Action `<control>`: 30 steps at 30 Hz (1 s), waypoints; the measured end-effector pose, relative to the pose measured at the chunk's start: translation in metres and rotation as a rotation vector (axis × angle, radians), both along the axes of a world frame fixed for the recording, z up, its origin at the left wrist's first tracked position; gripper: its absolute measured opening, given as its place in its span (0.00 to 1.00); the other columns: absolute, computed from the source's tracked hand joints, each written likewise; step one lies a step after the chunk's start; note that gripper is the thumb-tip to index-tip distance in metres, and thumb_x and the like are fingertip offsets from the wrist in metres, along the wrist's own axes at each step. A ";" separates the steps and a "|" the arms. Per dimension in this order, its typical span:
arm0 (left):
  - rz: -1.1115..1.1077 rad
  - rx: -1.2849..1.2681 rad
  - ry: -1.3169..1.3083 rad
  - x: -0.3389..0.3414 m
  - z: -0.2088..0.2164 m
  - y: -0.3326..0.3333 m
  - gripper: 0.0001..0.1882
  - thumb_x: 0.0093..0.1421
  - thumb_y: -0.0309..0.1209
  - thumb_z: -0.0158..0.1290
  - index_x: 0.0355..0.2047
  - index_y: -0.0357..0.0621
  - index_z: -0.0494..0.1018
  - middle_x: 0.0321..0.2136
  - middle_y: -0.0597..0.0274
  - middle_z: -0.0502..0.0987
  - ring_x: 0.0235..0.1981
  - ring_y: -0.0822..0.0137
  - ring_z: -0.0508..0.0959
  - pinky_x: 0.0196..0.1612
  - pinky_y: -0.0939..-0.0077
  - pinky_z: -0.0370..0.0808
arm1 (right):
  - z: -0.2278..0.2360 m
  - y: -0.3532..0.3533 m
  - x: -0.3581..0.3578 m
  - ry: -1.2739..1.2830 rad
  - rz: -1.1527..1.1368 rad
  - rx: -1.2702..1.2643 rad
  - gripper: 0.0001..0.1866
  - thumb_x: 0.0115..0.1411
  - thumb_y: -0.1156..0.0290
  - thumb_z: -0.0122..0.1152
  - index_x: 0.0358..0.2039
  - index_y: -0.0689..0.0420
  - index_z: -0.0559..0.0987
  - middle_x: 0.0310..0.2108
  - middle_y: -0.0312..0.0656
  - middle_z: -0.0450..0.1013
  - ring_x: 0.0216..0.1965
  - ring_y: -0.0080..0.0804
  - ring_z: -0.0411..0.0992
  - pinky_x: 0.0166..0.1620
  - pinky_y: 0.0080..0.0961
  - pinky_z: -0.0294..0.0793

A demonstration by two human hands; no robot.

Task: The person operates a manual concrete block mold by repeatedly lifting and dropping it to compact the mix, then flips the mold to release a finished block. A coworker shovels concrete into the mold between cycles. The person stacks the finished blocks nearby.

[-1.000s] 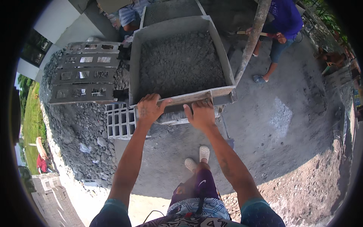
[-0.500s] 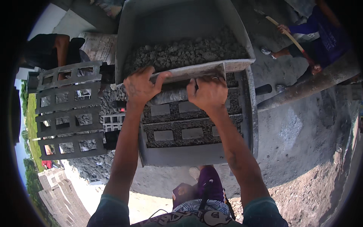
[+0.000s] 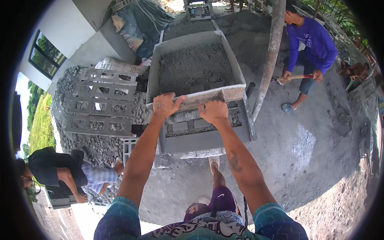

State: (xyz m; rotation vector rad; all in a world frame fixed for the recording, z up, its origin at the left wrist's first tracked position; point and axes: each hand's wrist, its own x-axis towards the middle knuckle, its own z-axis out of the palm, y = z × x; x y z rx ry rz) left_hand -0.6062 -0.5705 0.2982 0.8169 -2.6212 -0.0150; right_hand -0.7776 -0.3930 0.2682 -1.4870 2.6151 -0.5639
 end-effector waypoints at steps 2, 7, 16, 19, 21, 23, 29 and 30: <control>0.007 -0.001 -0.012 0.029 -0.003 0.043 0.39 0.64 0.70 0.54 0.23 0.42 0.80 0.23 0.50 0.83 0.26 0.48 0.85 0.31 0.53 0.80 | -0.004 0.044 0.028 -0.015 0.010 0.004 0.25 0.64 0.48 0.56 0.29 0.57 0.89 0.26 0.51 0.83 0.30 0.52 0.83 0.42 0.47 0.84; -0.070 0.010 0.224 0.120 -0.030 0.207 0.34 0.60 0.64 0.63 0.19 0.43 0.77 0.22 0.53 0.82 0.23 0.50 0.84 0.26 0.58 0.78 | -0.041 0.206 0.120 0.130 0.027 -0.190 0.21 0.60 0.51 0.58 0.28 0.54 0.90 0.24 0.50 0.83 0.26 0.52 0.83 0.40 0.46 0.84; -0.066 -0.048 0.226 0.095 -0.037 0.139 0.33 0.59 0.60 0.66 0.17 0.43 0.72 0.18 0.58 0.77 0.22 0.57 0.81 0.26 0.63 0.77 | -0.050 0.132 0.098 0.037 -0.039 -0.085 0.21 0.62 0.53 0.59 0.25 0.55 0.87 0.22 0.52 0.81 0.25 0.51 0.82 0.44 0.47 0.83; -0.072 -0.036 0.215 0.095 -0.052 0.145 0.33 0.58 0.62 0.67 0.15 0.47 0.70 0.17 0.63 0.75 0.18 0.61 0.78 0.22 0.67 0.72 | -0.058 0.148 0.097 0.099 0.022 -0.217 0.18 0.61 0.56 0.63 0.19 0.53 0.83 0.19 0.45 0.78 0.23 0.47 0.79 0.44 0.43 0.81; -0.098 -0.004 0.204 0.088 -0.050 0.153 0.35 0.56 0.62 0.69 0.14 0.48 0.68 0.14 0.66 0.71 0.16 0.62 0.74 0.20 0.68 0.67 | -0.057 0.162 0.099 0.125 -0.002 -0.220 0.18 0.59 0.57 0.65 0.16 0.52 0.79 0.18 0.42 0.76 0.22 0.43 0.77 0.41 0.40 0.78; -0.092 0.017 0.152 0.089 -0.043 0.133 0.36 0.54 0.64 0.70 0.14 0.49 0.67 0.13 0.68 0.68 0.14 0.65 0.71 0.19 0.70 0.63 | -0.049 0.132 0.090 0.148 0.004 -0.227 0.18 0.57 0.58 0.66 0.14 0.51 0.77 0.18 0.41 0.76 0.21 0.41 0.77 0.39 0.39 0.77; -0.083 -0.054 0.224 -0.034 -0.045 -0.041 0.36 0.55 0.65 0.68 0.13 0.48 0.67 0.14 0.64 0.71 0.15 0.62 0.75 0.18 0.69 0.68 | -0.055 -0.039 -0.023 0.217 0.022 -0.280 0.16 0.54 0.62 0.65 0.13 0.53 0.75 0.15 0.41 0.73 0.19 0.45 0.74 0.37 0.41 0.79; -0.067 -0.070 0.225 -0.057 -0.046 -0.077 0.36 0.56 0.64 0.67 0.13 0.46 0.69 0.14 0.62 0.73 0.16 0.60 0.78 0.19 0.68 0.70 | -0.062 -0.079 -0.051 0.252 0.030 -0.319 0.16 0.55 0.61 0.65 0.14 0.53 0.76 0.16 0.42 0.74 0.19 0.45 0.75 0.36 0.41 0.79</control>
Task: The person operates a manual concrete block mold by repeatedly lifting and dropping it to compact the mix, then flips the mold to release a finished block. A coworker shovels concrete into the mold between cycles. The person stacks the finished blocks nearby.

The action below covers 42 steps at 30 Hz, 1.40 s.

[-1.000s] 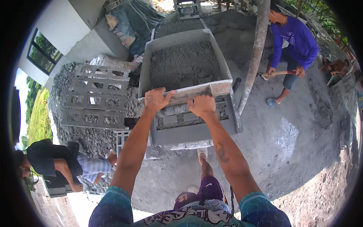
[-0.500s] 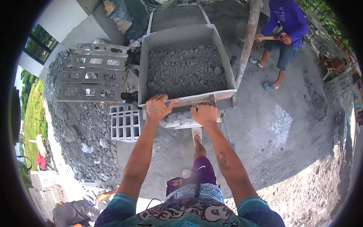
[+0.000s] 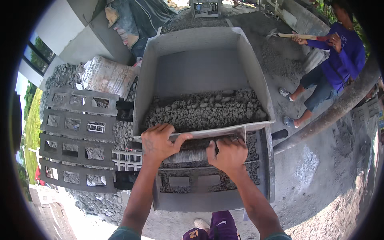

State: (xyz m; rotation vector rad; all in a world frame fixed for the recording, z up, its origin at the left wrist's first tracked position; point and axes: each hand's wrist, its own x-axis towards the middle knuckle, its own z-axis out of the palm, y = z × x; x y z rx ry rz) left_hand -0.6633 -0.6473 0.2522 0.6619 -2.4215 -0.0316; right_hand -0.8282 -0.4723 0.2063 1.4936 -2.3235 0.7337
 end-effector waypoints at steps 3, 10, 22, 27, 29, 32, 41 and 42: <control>0.032 -0.067 0.083 -0.069 -0.001 -0.121 0.38 0.57 0.66 0.65 0.14 0.43 0.71 0.14 0.57 0.74 0.16 0.53 0.78 0.21 0.57 0.73 | 0.003 -0.123 -0.070 0.005 -0.029 0.016 0.20 0.60 0.55 0.59 0.20 0.57 0.85 0.19 0.47 0.80 0.21 0.48 0.79 0.42 0.43 0.81; 0.154 0.038 -0.063 -0.140 -0.014 -0.217 0.43 0.63 0.73 0.51 0.21 0.40 0.80 0.25 0.47 0.84 0.31 0.44 0.85 0.39 0.50 0.80 | 0.005 -0.224 -0.143 -0.095 -0.039 0.154 0.27 0.66 0.49 0.51 0.27 0.57 0.89 0.26 0.52 0.83 0.32 0.50 0.83 0.48 0.44 0.81; 0.084 0.112 -0.246 -0.010 0.018 -0.015 0.44 0.63 0.74 0.49 0.25 0.39 0.83 0.26 0.49 0.84 0.32 0.48 0.86 0.40 0.53 0.82 | 0.036 -0.020 -0.017 -0.250 0.002 0.436 0.28 0.67 0.48 0.49 0.34 0.57 0.90 0.33 0.51 0.85 0.37 0.50 0.85 0.49 0.45 0.82; 0.002 0.079 -0.065 0.113 0.021 0.165 0.36 0.59 0.63 0.65 0.16 0.43 0.71 0.17 0.60 0.74 0.20 0.55 0.80 0.24 0.60 0.76 | 0.040 0.166 0.106 -0.270 0.007 0.252 0.19 0.58 0.54 0.60 0.25 0.56 0.89 0.25 0.47 0.84 0.28 0.44 0.84 0.42 0.44 0.83; -0.019 0.030 -0.121 0.162 0.008 0.253 0.35 0.58 0.64 0.65 0.15 0.47 0.71 0.17 0.63 0.74 0.19 0.60 0.79 0.23 0.65 0.74 | 0.028 0.246 0.153 -0.181 0.014 0.196 0.17 0.56 0.55 0.62 0.23 0.55 0.89 0.23 0.47 0.83 0.27 0.43 0.83 0.40 0.42 0.83; -0.052 0.056 -0.066 0.180 0.007 0.269 0.33 0.58 0.62 0.66 0.16 0.47 0.72 0.17 0.63 0.74 0.19 0.60 0.79 0.23 0.67 0.74 | 0.027 0.262 0.167 -0.229 -0.049 0.151 0.13 0.52 0.59 0.65 0.18 0.52 0.86 0.19 0.44 0.80 0.22 0.44 0.81 0.37 0.38 0.83; -0.013 0.065 -0.038 0.146 0.002 0.215 0.33 0.57 0.62 0.67 0.16 0.47 0.69 0.17 0.65 0.72 0.18 0.62 0.77 0.22 0.69 0.69 | 0.008 0.219 0.147 -0.175 -0.004 0.137 0.16 0.58 0.60 0.64 0.17 0.54 0.80 0.20 0.42 0.78 0.23 0.44 0.78 0.42 0.38 0.78; -0.021 0.066 -0.087 0.151 0.000 0.219 0.35 0.56 0.63 0.68 0.15 0.47 0.68 0.16 0.66 0.71 0.18 0.64 0.76 0.21 0.71 0.68 | 0.012 0.224 0.152 -0.186 -0.003 0.125 0.15 0.56 0.61 0.65 0.17 0.54 0.78 0.19 0.41 0.76 0.23 0.43 0.77 0.38 0.37 0.76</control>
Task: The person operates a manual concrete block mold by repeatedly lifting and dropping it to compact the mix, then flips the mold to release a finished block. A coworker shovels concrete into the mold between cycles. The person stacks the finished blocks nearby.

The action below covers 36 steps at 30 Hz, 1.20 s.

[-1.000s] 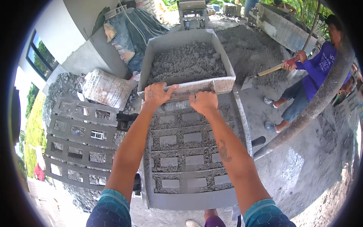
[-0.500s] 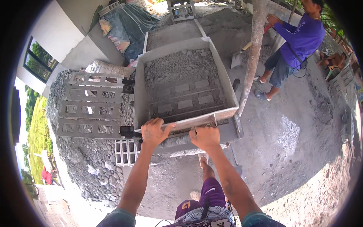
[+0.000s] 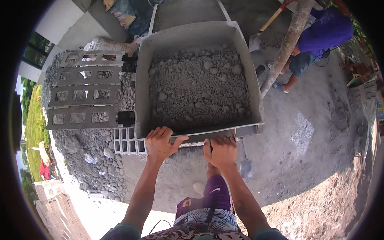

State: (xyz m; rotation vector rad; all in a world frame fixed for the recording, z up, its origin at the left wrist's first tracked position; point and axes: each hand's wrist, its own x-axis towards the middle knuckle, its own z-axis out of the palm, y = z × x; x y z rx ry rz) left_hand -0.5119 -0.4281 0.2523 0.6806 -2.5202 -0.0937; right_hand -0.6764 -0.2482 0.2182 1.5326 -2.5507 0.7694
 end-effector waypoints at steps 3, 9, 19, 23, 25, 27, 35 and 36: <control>0.006 0.024 -0.069 0.003 0.006 -0.004 0.37 0.53 0.66 0.69 0.14 0.49 0.66 0.15 0.69 0.69 0.16 0.67 0.74 0.20 0.74 0.64 | 0.004 -0.019 -0.007 -0.005 0.019 -0.057 0.13 0.54 0.63 0.65 0.16 0.52 0.77 0.17 0.39 0.73 0.21 0.42 0.74 0.35 0.37 0.73; 0.036 -0.109 0.055 -0.132 -0.007 -0.195 0.36 0.55 0.66 0.67 0.14 0.48 0.70 0.15 0.65 0.73 0.17 0.62 0.78 0.21 0.70 0.71 | -0.014 -0.200 -0.127 0.154 -0.021 -0.153 0.14 0.53 0.63 0.64 0.14 0.52 0.75 0.13 0.42 0.71 0.16 0.45 0.72 0.35 0.42 0.78; 0.104 0.048 -0.210 -0.182 0.004 -0.276 0.42 0.65 0.73 0.48 0.28 0.40 0.82 0.27 0.53 0.84 0.31 0.53 0.85 0.36 0.57 0.82 | 0.007 -0.283 -0.190 -0.075 -0.012 0.257 0.26 0.65 0.49 0.54 0.30 0.58 0.90 0.27 0.53 0.83 0.32 0.51 0.84 0.44 0.44 0.84; 0.120 0.069 -0.278 -0.137 0.018 -0.209 0.42 0.65 0.72 0.49 0.30 0.39 0.83 0.30 0.53 0.85 0.35 0.53 0.87 0.38 0.59 0.83 | 0.022 -0.217 -0.147 -0.074 -0.004 0.238 0.26 0.65 0.49 0.54 0.30 0.57 0.90 0.27 0.52 0.84 0.31 0.50 0.84 0.44 0.45 0.84; 0.108 0.065 -0.232 -0.111 0.022 -0.166 0.41 0.64 0.71 0.52 0.28 0.40 0.83 0.29 0.53 0.85 0.33 0.53 0.87 0.37 0.59 0.83 | 0.025 -0.174 -0.119 -0.099 0.007 0.240 0.25 0.65 0.50 0.54 0.30 0.57 0.90 0.27 0.52 0.84 0.32 0.50 0.84 0.43 0.46 0.84; 0.102 0.080 -0.205 -0.071 0.016 -0.114 0.39 0.64 0.70 0.54 0.26 0.40 0.83 0.28 0.54 0.85 0.31 0.53 0.87 0.35 0.59 0.83 | 0.030 -0.124 -0.081 -0.141 0.004 0.229 0.23 0.63 0.51 0.56 0.30 0.57 0.90 0.28 0.51 0.84 0.32 0.49 0.84 0.44 0.46 0.85; 0.010 -0.047 0.036 0.027 0.025 0.035 0.31 0.59 0.59 0.67 0.18 0.44 0.75 0.19 0.57 0.78 0.22 0.55 0.81 0.28 0.65 0.77 | 0.034 0.025 0.025 -0.102 -0.061 0.210 0.18 0.57 0.53 0.62 0.24 0.53 0.88 0.21 0.48 0.82 0.24 0.50 0.82 0.38 0.46 0.84; 0.014 -0.073 0.020 0.020 0.020 0.013 0.33 0.61 0.62 0.64 0.18 0.44 0.76 0.20 0.57 0.78 0.23 0.55 0.81 0.29 0.64 0.77 | 0.028 0.004 0.014 -0.087 -0.045 0.209 0.19 0.58 0.52 0.61 0.24 0.54 0.89 0.22 0.47 0.82 0.25 0.49 0.83 0.37 0.44 0.84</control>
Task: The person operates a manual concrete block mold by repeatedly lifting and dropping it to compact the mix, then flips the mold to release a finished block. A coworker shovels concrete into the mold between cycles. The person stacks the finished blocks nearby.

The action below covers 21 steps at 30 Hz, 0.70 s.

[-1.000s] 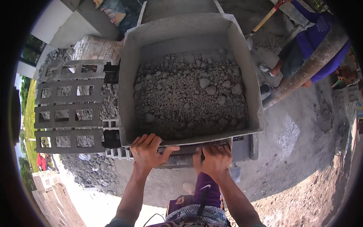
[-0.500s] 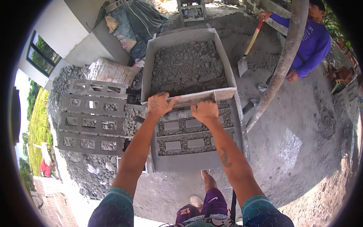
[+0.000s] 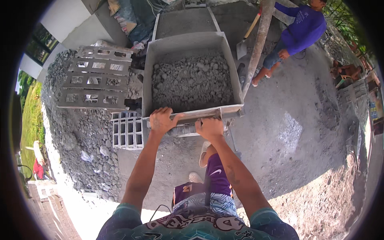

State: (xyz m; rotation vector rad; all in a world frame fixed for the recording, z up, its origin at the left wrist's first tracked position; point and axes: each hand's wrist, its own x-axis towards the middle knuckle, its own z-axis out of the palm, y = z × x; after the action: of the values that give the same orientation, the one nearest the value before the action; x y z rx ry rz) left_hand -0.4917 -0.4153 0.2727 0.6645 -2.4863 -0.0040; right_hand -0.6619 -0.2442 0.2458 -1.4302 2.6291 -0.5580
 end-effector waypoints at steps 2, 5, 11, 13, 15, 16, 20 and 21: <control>0.026 -0.019 0.058 -0.025 -0.024 -0.024 0.33 0.61 0.63 0.63 0.18 0.44 0.76 0.20 0.57 0.79 0.23 0.55 0.82 0.29 0.64 0.78 | -0.022 -0.026 -0.026 0.045 0.009 -0.052 0.19 0.58 0.52 0.61 0.24 0.54 0.89 0.22 0.47 0.82 0.25 0.48 0.83 0.37 0.44 0.84; 0.052 0.046 0.040 -0.036 -0.032 -0.033 0.36 0.62 0.65 0.60 0.21 0.40 0.80 0.24 0.54 0.83 0.25 0.57 0.84 0.31 0.64 0.79 | -0.023 -0.038 -0.036 0.099 0.009 -0.090 0.20 0.58 0.52 0.60 0.24 0.54 0.89 0.22 0.47 0.82 0.24 0.47 0.82 0.38 0.43 0.84; 0.052 -0.003 0.077 -0.047 -0.023 -0.041 0.35 0.61 0.65 0.61 0.21 0.41 0.80 0.23 0.55 0.83 0.25 0.57 0.84 0.31 0.65 0.79 | -0.020 -0.045 -0.046 0.118 0.022 -0.074 0.21 0.60 0.51 0.60 0.27 0.54 0.89 0.24 0.47 0.83 0.26 0.46 0.83 0.41 0.43 0.84; 0.075 0.038 0.015 -0.047 -0.020 -0.040 0.35 0.61 0.65 0.62 0.20 0.41 0.79 0.22 0.57 0.82 0.24 0.57 0.83 0.31 0.66 0.79 | -0.014 -0.044 -0.043 0.094 0.040 -0.021 0.22 0.61 0.50 0.59 0.27 0.54 0.89 0.24 0.46 0.83 0.27 0.46 0.83 0.42 0.43 0.84; 0.080 -0.016 0.048 -0.039 -0.019 -0.033 0.35 0.60 0.65 0.62 0.19 0.42 0.78 0.20 0.58 0.81 0.24 0.58 0.83 0.30 0.66 0.79 | -0.008 -0.042 -0.038 -0.005 0.049 0.033 0.22 0.63 0.50 0.58 0.28 0.55 0.89 0.24 0.46 0.83 0.28 0.46 0.84 0.42 0.43 0.84; 0.064 -0.031 0.071 -0.031 -0.022 -0.028 0.35 0.60 0.65 0.63 0.19 0.42 0.77 0.20 0.58 0.80 0.24 0.58 0.83 0.30 0.66 0.79 | -0.009 -0.034 -0.033 -0.005 0.059 0.029 0.22 0.63 0.50 0.58 0.28 0.55 0.89 0.24 0.46 0.83 0.28 0.46 0.84 0.42 0.43 0.84; 0.048 0.028 0.039 -0.020 -0.013 -0.005 0.35 0.59 0.64 0.64 0.18 0.42 0.76 0.18 0.58 0.79 0.23 0.58 0.82 0.29 0.66 0.79 | -0.008 -0.007 -0.015 0.007 0.051 0.001 0.21 0.64 0.52 0.57 0.26 0.54 0.88 0.24 0.47 0.83 0.28 0.47 0.83 0.41 0.44 0.83; 0.041 0.013 0.051 -0.023 -0.009 -0.006 0.35 0.59 0.64 0.64 0.17 0.42 0.76 0.18 0.58 0.78 0.23 0.59 0.82 0.29 0.66 0.79 | -0.007 -0.007 -0.017 0.026 0.029 -0.065 0.21 0.64 0.52 0.57 0.25 0.54 0.88 0.23 0.47 0.83 0.27 0.48 0.83 0.40 0.45 0.83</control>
State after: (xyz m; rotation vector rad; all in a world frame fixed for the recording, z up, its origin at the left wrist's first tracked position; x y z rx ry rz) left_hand -0.5150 -0.4212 0.2632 0.7128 -2.4253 -0.0219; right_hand -0.6789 -0.2509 0.2389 -1.5005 2.6285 -0.6313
